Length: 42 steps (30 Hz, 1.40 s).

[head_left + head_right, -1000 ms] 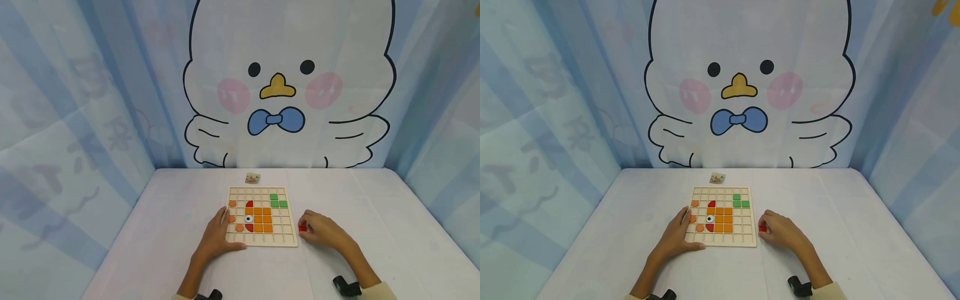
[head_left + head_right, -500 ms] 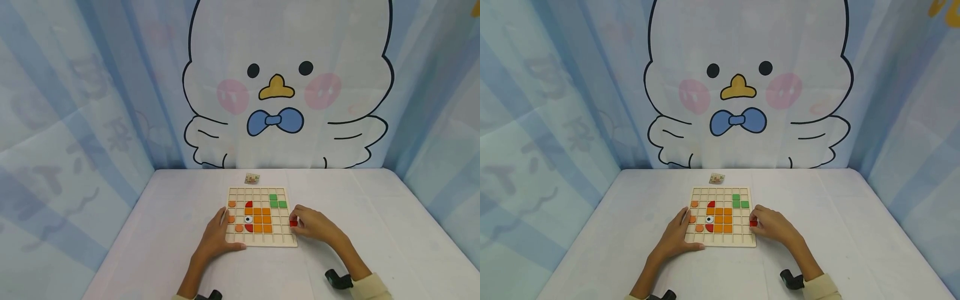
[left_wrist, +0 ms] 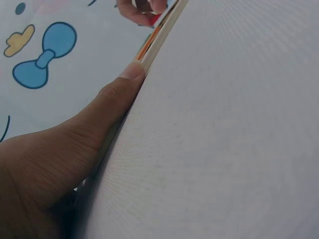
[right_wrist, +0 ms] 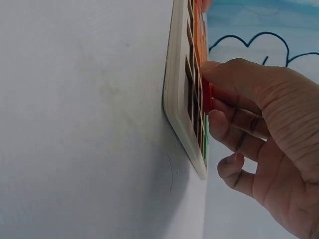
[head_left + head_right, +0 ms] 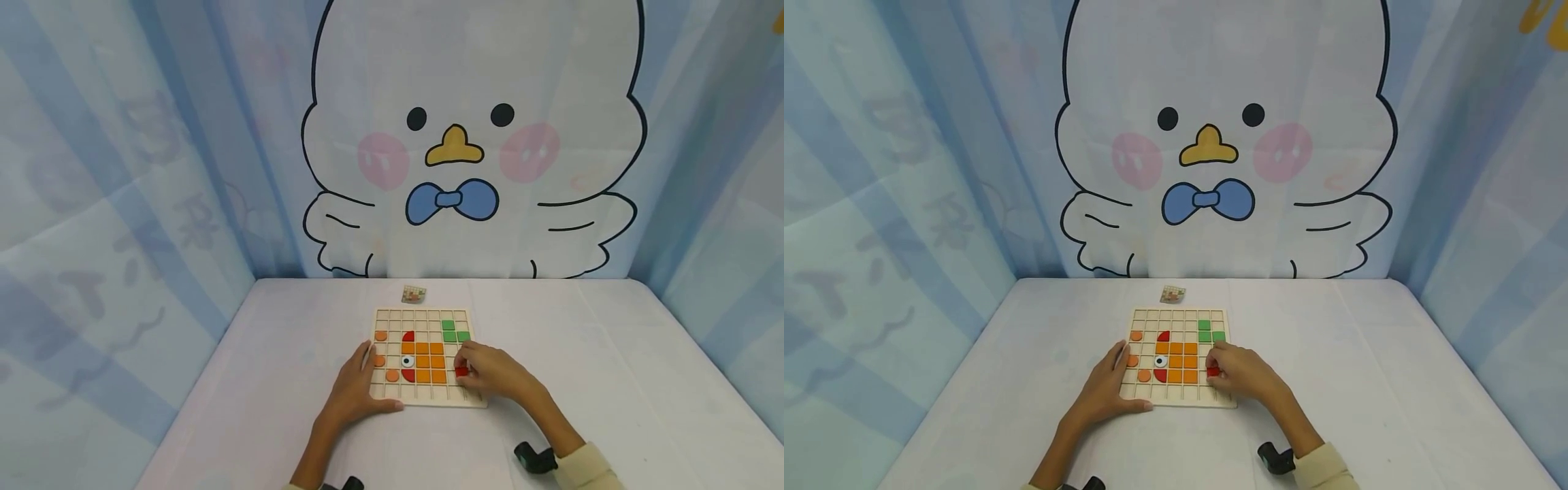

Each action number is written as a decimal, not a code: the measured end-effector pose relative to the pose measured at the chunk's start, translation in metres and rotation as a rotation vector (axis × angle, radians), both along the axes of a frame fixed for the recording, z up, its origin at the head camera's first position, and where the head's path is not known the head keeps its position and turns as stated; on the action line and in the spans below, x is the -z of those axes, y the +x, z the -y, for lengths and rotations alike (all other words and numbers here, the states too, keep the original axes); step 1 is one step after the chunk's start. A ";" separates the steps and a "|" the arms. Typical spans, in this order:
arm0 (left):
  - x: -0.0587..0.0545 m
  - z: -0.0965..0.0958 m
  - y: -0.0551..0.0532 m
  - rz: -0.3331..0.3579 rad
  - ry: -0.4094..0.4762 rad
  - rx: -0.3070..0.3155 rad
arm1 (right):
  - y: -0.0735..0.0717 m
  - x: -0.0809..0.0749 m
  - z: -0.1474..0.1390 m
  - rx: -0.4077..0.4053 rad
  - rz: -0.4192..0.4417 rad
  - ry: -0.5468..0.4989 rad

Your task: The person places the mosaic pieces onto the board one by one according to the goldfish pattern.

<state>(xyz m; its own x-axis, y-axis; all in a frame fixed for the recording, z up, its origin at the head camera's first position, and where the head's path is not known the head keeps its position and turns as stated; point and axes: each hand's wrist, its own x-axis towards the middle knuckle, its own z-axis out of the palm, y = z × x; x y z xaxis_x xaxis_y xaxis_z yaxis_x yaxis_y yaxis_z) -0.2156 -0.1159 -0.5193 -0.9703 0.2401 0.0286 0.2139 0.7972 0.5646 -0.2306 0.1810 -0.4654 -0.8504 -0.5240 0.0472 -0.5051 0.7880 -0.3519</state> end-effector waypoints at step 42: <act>-0.002 0.001 0.003 -0.004 -0.002 0.013 | 0.004 0.004 0.002 0.003 0.015 -0.048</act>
